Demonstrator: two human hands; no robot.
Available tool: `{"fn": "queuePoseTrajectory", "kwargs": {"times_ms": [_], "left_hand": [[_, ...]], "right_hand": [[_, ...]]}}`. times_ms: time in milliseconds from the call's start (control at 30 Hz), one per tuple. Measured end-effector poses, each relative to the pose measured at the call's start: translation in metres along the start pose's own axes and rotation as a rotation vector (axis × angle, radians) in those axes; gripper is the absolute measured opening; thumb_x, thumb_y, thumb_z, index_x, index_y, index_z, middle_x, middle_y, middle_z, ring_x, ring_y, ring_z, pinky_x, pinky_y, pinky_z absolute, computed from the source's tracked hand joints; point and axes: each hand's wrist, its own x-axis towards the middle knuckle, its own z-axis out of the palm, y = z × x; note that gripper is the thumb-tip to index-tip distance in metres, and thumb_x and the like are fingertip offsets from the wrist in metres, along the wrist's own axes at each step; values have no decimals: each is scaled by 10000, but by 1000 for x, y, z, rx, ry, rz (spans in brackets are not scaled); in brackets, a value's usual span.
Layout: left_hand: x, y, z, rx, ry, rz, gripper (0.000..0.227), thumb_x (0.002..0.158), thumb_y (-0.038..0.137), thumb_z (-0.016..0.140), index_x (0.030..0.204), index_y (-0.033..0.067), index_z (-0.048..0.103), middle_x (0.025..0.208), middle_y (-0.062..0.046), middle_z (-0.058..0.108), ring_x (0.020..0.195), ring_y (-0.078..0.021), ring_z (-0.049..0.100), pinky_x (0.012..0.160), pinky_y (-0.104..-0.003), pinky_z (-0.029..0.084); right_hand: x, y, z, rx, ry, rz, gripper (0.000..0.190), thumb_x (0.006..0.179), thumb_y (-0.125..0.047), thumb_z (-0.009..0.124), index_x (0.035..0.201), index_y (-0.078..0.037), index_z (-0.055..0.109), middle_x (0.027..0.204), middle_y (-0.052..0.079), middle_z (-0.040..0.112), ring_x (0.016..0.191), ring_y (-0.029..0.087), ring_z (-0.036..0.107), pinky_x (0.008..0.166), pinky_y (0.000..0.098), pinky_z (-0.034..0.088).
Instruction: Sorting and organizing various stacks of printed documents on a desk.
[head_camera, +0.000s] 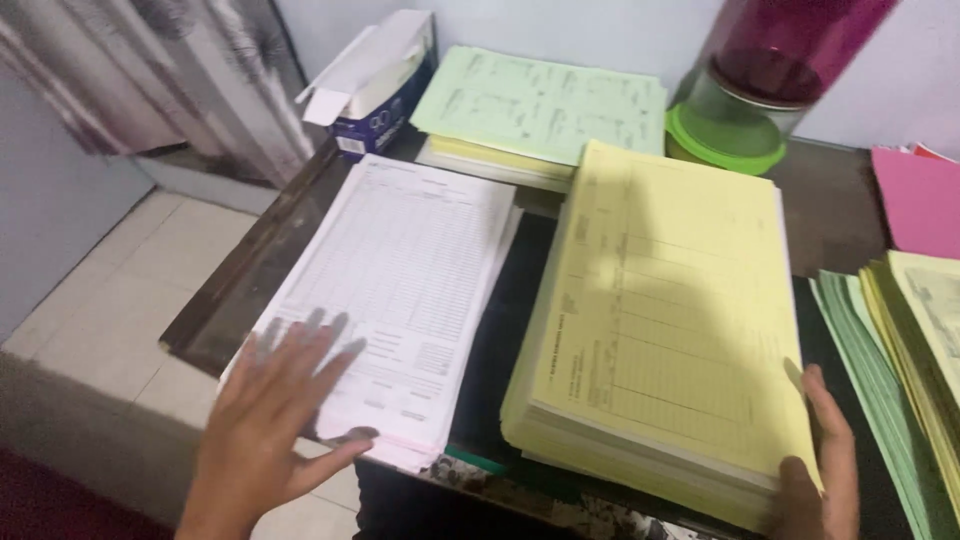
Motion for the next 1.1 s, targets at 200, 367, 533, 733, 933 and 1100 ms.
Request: {"fn": "queuePoseTrajectory", "kwargs": {"times_ms": [200, 367, 533, 733, 933, 1100], "left_hand": [[-12, 11, 5, -71, 113, 85, 661, 852, 432, 842, 1396, 141, 604, 1478, -78, 587, 1424, -291, 523, 1227, -560, 397], [-20, 12, -4, -117, 117, 89, 516, 789, 215, 895, 1251, 115, 689, 1326, -75, 707, 1297, -271, 638, 1183, -527, 453], [-23, 18, -8, -179, 169, -115, 399, 826, 42, 826, 1211, 85, 735, 1247, -63, 757, 1208, -260, 707, 1142, -484, 518], [-12, 35, -13, -141, -20, -247, 323, 774, 212, 732, 1072, 127, 639, 1036, -44, 643, 1094, -287, 598, 1283, -629, 224], [6, 41, -22, -127, 99, -460, 897, 669, -232, 643, 1482, 139, 574, 1246, -81, 649, 1064, -267, 663, 655, -425, 623], [48, 67, -26, -268, 364, -326, 499, 960, -209, 503, 1386, 18, 633, 1275, -152, 720, 1094, -248, 720, 786, -336, 552]], "right_hand": [[7, 23, -14, -65, -82, -36, 826, 888, -383, 385, 1554, 97, 303, 1698, 308, 248, 1585, 385, 234, 1202, 540, 236], [6, 23, -10, -15, -74, -18, 846, 887, -384, 377, 1560, 122, 297, 1704, 307, 248, 1549, 400, 279, 1160, 546, 275], [0, 8, -15, -103, -143, -10, 675, 895, 8, 311, 1567, 73, 316, 1705, 250, 291, 1568, 320, 275, 1194, 433, 236], [1, 18, -18, -38, -164, 19, 643, 925, -30, 304, 1565, 19, 312, 1765, 205, 229, 1599, 294, 248, 1156, 430, 259], [-1, 104, -41, -207, -51, -265, 520, 813, 50, 574, 1315, 185, 548, 1883, 304, 74, 1722, 418, 211, 1345, 545, 227], [-22, 0, -9, -293, -28, -152, 315, 933, -33, 440, 1117, -3, 693, 1745, 281, 432, 1664, 352, 375, 987, 393, 369]]}}
